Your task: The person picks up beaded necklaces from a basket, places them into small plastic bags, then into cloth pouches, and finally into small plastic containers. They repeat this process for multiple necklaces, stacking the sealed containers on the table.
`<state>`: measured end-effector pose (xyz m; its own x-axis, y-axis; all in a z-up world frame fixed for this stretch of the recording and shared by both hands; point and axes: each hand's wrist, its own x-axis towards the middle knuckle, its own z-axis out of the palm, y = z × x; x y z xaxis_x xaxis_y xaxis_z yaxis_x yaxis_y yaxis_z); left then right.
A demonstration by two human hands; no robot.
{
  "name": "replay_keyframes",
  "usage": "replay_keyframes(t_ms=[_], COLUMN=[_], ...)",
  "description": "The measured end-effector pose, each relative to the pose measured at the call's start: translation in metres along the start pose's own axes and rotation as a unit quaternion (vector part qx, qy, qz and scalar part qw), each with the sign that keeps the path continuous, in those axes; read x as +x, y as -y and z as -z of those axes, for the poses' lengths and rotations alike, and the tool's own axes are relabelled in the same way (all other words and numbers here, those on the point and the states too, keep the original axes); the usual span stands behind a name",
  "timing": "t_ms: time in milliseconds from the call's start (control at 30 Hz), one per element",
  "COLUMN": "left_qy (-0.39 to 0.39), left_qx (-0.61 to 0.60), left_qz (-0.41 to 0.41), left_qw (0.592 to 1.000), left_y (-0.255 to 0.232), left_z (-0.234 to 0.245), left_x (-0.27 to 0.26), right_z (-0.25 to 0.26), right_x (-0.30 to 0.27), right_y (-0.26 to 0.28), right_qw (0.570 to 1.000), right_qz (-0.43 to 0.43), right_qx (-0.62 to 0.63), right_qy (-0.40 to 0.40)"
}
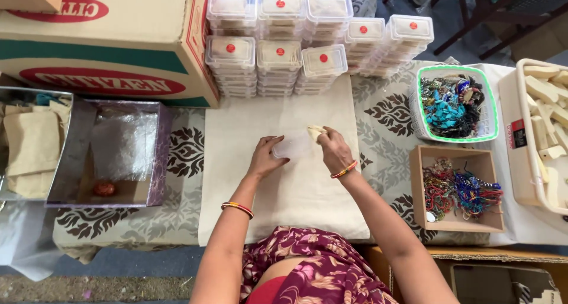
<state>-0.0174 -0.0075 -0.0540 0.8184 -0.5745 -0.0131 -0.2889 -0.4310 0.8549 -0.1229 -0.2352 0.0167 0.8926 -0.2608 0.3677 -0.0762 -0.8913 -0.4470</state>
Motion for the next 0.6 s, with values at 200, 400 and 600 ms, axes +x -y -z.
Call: replay_keyframes(t_ms=[200, 400, 600], left_qy=[-0.006, -0.138, 0.018], left_qx=[-0.023, 0.026, 0.153], left_qz=[0.02, 0.068, -0.115], left_qw=[1.0, 0.988, 0.981], left_y=[-0.017, -0.056, -0.065], left_z=[-0.004, -0.058, -0.027], left_x=[0.003, -0.047, -0.043], right_z=[-0.007, -0.035, -0.018], right_x=[0.003, -0.003, -0.004], right_y=[0.005, -0.011, -0.023], right_qw=[0.994, 0.998, 0.996], right_qz=[0.106, -0.036, -0.052], right_qx=[-0.034, 0.041, 0.052], right_qy=[-0.006, -0.018, -0.041])
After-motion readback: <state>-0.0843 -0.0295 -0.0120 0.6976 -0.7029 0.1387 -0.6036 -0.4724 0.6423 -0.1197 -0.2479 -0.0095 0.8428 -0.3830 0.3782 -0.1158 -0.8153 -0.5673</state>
